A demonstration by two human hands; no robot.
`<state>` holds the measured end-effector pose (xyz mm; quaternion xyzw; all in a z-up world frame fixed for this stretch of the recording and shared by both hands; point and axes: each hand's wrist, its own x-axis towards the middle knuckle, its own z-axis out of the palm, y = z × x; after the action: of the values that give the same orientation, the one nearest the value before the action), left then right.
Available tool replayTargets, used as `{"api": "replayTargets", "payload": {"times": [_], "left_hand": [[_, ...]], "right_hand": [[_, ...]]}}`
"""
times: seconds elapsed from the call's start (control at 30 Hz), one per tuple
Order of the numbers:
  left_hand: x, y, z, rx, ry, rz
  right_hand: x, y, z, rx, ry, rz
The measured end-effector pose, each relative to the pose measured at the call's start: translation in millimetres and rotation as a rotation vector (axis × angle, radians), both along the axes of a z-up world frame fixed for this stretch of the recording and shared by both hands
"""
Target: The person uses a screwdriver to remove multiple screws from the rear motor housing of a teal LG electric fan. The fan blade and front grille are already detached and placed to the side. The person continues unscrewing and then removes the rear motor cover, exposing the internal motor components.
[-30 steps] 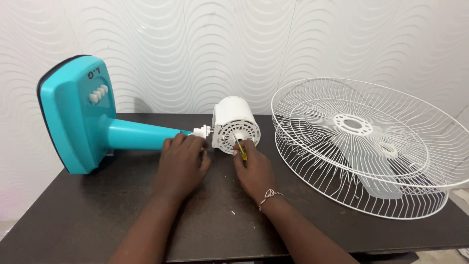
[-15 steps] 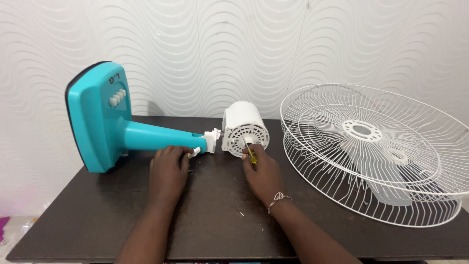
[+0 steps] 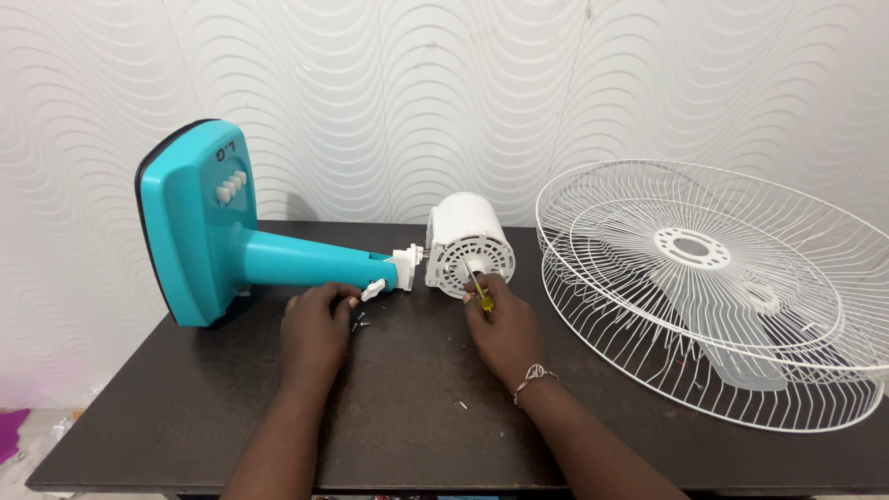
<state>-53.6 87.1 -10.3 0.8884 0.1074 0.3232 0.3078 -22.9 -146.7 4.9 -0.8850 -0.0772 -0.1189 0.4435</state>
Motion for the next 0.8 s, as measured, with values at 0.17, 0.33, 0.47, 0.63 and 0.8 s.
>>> {"api": "replayTargets", "payload": {"times": [0.17, 0.33, 0.47, 0.63, 0.8], "left_hand": [[3, 1, -4, -0.031, 0.15, 0.02], [3, 2, -5, 0.0, 0.134, 0.026], [0, -1, -2, -0.01, 0.154, 0.032], [-7, -6, 6, 0.054, -0.004, 0.043], [-14, -16, 13, 0.167, -0.122, 0.065]], "right_hand": [[3, -1, -4, 0.071, -0.141, 0.044], [5, -1, -6, 0.058, -0.13, 0.03], [4, -1, -6, 0.069, -0.12, 0.034], [5, -3, -5, 0.088, -0.15, 0.042], [6, -4, -6, 0.093, -0.163, 0.011]]}}
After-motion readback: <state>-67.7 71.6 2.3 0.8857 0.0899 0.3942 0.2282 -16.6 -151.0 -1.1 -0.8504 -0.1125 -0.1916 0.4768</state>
